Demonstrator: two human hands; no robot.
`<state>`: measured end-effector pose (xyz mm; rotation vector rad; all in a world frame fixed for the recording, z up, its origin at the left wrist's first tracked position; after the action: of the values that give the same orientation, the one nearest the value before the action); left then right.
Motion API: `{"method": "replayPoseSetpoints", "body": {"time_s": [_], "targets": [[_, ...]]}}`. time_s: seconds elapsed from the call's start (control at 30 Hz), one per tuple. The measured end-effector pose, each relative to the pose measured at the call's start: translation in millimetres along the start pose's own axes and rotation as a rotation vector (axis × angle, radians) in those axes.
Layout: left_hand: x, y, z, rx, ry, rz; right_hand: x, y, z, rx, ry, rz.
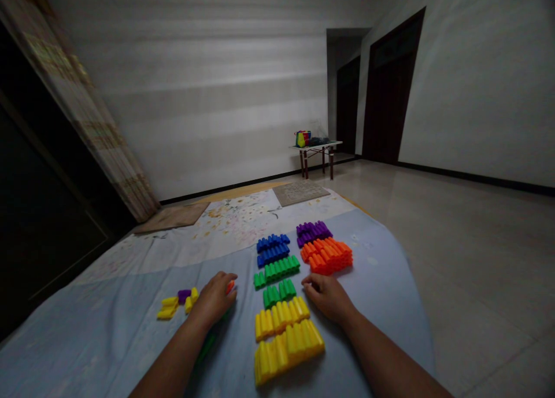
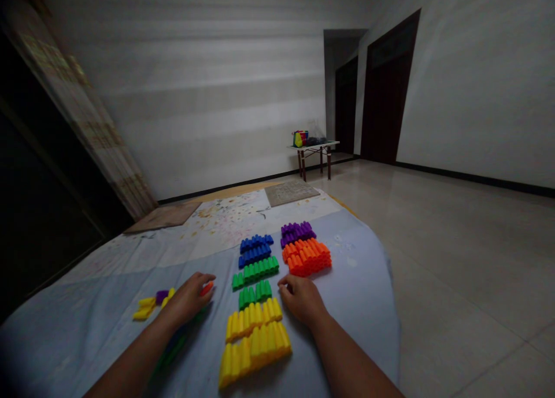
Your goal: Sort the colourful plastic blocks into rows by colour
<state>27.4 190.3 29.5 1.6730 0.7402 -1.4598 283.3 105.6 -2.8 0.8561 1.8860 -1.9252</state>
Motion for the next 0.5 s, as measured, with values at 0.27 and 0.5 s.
{"method": "replayPoseSetpoints", "body": {"time_s": [0.27, 0.5], "targets": [[13.1, 18, -1, -0.015, -0.015, -0.204, 2, 1, 1, 0.007, -0.008, -0.006], [13.5, 7, 0, -0.048, -0.007, -0.206, 0, 2, 2, 0.000, -0.003, -0.040]]}}
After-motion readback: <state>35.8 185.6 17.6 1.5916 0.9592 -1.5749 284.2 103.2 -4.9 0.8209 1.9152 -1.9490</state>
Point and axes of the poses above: each hand's wrist, its own z-axis away from the middle knuckle, its own x-axis out of the palm, y = z × x, the point moved 9 cm from there along -z, towards the middle knuckle, and after that the axes turned 12 degrees about x, right-handed, at the moved point
